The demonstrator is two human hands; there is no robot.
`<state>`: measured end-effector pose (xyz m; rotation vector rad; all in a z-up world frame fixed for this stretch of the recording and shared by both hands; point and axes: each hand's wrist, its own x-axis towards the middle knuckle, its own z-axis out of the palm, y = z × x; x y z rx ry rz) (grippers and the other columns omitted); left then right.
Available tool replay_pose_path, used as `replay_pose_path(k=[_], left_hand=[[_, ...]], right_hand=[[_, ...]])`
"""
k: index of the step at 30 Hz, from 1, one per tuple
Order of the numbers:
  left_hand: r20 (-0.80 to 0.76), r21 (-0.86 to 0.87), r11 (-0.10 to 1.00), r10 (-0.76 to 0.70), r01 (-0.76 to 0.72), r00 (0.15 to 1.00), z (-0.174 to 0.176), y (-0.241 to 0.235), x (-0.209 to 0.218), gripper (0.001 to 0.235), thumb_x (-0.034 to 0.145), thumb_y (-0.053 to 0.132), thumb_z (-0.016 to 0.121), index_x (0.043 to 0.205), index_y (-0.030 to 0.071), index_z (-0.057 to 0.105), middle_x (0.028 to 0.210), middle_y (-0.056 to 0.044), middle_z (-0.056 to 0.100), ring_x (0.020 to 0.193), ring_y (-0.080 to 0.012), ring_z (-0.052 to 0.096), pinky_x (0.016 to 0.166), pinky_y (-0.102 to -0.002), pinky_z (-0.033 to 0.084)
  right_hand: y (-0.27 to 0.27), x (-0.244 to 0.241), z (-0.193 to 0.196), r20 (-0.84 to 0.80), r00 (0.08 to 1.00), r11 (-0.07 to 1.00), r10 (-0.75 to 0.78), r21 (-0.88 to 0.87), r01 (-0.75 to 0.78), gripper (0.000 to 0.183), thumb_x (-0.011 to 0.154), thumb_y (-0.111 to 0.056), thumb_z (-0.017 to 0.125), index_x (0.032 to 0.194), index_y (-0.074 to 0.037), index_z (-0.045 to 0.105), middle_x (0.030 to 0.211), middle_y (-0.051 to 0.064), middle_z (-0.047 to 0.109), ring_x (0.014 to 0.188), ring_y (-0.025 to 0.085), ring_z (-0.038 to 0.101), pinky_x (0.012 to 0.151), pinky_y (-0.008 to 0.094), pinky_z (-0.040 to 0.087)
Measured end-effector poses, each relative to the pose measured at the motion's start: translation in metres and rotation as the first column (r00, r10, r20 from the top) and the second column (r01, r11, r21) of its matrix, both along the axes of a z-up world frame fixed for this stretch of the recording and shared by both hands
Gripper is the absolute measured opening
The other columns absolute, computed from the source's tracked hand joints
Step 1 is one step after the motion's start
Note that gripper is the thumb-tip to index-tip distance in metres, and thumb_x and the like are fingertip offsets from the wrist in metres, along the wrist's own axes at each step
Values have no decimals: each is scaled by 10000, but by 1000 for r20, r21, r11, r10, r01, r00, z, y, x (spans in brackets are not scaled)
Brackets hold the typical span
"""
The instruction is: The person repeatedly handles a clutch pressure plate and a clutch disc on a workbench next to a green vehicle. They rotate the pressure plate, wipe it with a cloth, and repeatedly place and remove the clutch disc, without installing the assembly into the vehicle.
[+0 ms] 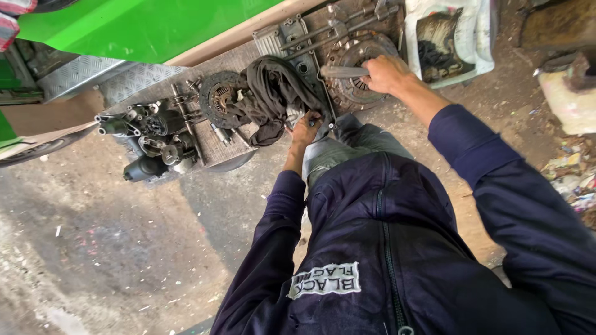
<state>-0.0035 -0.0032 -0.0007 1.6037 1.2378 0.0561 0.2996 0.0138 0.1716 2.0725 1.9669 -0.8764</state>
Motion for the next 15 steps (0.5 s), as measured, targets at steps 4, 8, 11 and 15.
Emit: replay_pose_path(k=[4, 8, 11, 15], left_hand=[[52, -65, 997, 43, -40, 998, 2, 2, 4, 360, 895, 433, 725, 1192, 232, 686, 1199, -34, 735, 1153, -284, 691, 1075, -472, 492], [-94, -4, 1000, 1, -1, 996, 8, 5, 14, 306, 890, 407, 699, 1155, 255, 681, 1167, -28, 743, 1175, -291, 654, 1178, -641, 124], [7, 102, 995, -5, 4, 1000, 13, 0, 9, 293, 901, 408, 688, 1151, 255, 676, 1165, -27, 757, 1165, -291, 682, 1214, -607, 199], [81, 42, 998, 34, -38, 996, 17, -2, 21, 303, 933, 410, 672, 1192, 255, 659, 1219, -47, 724, 1198, -308, 656, 1166, -581, 312]], right_hand=[[-6, -7, 6, 53, 984, 973, -168, -153, 174, 364, 1059, -173, 512, 1369, 7, 576, 672, 166, 639, 458, 222, 556, 461, 409, 546], [-11, -4, 13, 10, 951, 947, -308, -92, 307, 424, 1068, -278, 524, 1415, -35, 534, 651, 144, 637, 433, 187, 551, 451, 372, 540], [-17, -5, 13, -34, 963, 958, -266, -124, 260, 405, 1067, -299, 507, 1382, -49, 553, 625, 133, 625, 404, 192, 528, 430, 358, 505], [-38, -5, 5, -61, 890, 871, -452, -245, 425, 390, 1090, -384, 465, 1343, -106, 571, 627, 85, 577, 414, 183, 449, 393, 362, 412]])
